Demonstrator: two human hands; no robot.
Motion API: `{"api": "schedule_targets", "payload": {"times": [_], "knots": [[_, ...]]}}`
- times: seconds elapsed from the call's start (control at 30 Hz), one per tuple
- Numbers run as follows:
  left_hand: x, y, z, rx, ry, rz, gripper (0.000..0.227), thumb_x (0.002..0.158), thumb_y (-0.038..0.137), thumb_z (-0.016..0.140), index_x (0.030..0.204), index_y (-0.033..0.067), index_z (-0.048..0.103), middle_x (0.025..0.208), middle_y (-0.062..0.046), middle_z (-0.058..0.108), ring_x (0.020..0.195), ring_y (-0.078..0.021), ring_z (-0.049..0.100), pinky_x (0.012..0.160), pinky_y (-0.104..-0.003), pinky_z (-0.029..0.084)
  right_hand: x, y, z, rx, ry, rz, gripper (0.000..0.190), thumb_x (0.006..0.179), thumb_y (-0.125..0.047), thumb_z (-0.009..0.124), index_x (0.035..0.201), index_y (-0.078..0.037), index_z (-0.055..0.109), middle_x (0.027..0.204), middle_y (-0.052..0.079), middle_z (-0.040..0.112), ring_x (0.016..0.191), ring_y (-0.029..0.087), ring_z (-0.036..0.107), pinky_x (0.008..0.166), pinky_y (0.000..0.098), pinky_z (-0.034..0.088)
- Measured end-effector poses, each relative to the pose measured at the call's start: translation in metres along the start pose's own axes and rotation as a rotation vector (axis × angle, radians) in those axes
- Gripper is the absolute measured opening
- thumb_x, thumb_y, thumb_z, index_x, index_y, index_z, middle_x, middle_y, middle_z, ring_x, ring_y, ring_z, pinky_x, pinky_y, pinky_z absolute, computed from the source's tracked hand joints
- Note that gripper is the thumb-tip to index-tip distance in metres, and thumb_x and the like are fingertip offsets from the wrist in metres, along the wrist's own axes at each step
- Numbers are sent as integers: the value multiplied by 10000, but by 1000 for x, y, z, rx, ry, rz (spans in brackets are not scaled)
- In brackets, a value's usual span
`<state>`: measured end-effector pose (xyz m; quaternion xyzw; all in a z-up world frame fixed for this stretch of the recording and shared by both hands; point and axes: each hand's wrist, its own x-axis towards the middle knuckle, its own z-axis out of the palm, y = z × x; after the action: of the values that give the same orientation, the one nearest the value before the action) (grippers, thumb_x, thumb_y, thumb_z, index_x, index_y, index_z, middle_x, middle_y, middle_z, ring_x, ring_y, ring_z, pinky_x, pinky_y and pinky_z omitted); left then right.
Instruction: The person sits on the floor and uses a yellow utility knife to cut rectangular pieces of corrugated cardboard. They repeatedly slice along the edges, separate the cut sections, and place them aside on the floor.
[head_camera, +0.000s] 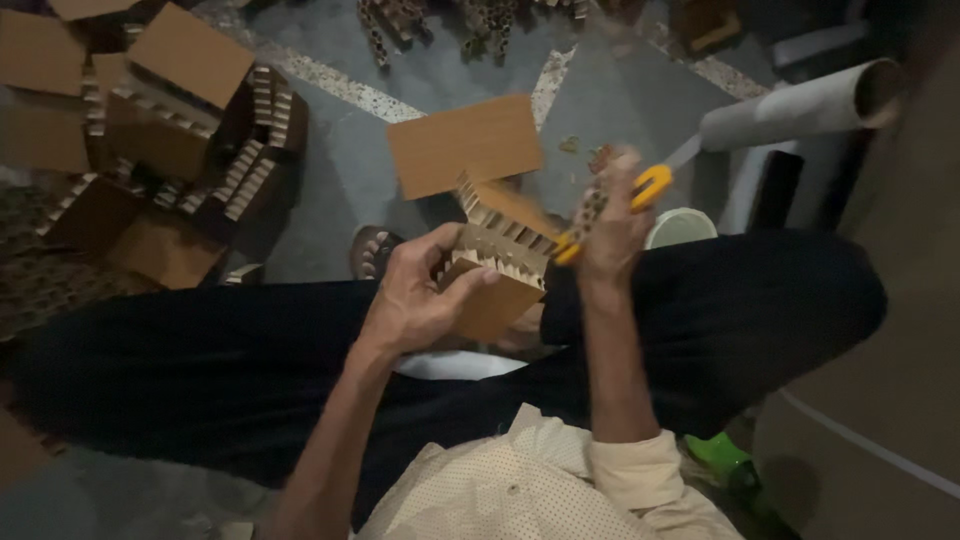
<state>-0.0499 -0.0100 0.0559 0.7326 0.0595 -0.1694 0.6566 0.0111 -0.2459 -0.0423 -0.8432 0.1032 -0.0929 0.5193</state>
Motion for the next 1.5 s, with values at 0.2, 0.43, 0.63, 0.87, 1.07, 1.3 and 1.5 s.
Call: {"api": "schedule_targets", "payload": {"times": [0.2,0.43,0.63,0.87,1.07,1.3,1.5], "knots": [[0,-5,-20,87,196,-151,597,856,181,747,1396,58,524,1190,-173,681,1050,-261,722,841,-394,619,38,-27,-32,-805,-700,219,340,993,-366,647,1056,-47,746,678,67,631,578,173,594,584,376,486],[-20,-38,-116,113,818,285,573,1115,155,675,1617,43,424,1569,-160,562,1416,-303,621,1145,-442,528,50,-49,-1,413,-79,213,404,1008,-364,595,1390,-232,590,915,-30,755,586,63,540,499,251,422],[16,-100,-128,298,1187,-23,1119,1044,454,684,1614,-5,-162,1711,-329,17,1616,-413,179,1359,-552,242,25,-10,19,-148,-296,-295,480,1020,-156,709,1447,4,560,1065,122,761,922,188,744,784,308,587],[105,-111,-29,1163,262,83,1443,622,682,882,1660,8,140,1688,-307,-26,1565,-473,-44,1264,-594,-37,0,-20,59,-264,-460,25,578,996,-167,558,1544,-69,401,807,164,726,670,219,739,607,348,577],[158,-125,-26,1230,23,90,1324,538,495,947,1551,-46,287,1572,-205,320,1482,-386,242,1233,-537,152,8,-15,99,-265,-402,-209,514,954,-106,591,1465,-66,556,919,258,701,769,340,723,723,415,554],[160,-153,-29,1163,207,343,1139,551,384,928,1460,-84,427,1362,-180,490,1264,-343,460,1111,-479,352,15,14,115,-239,-352,-397,459,907,-36,596,1359,30,628,1080,281,702,970,387,703,915,422,555],[158,-147,-29,1236,169,296,1152,510,367,914,1455,-87,436,1333,-167,497,1232,-326,472,1098,-458,361,16,-2,113,-270,-413,-189,482,916,-42,576,1395,10,607,809,216,682,686,301,674,646,381,531]]}}
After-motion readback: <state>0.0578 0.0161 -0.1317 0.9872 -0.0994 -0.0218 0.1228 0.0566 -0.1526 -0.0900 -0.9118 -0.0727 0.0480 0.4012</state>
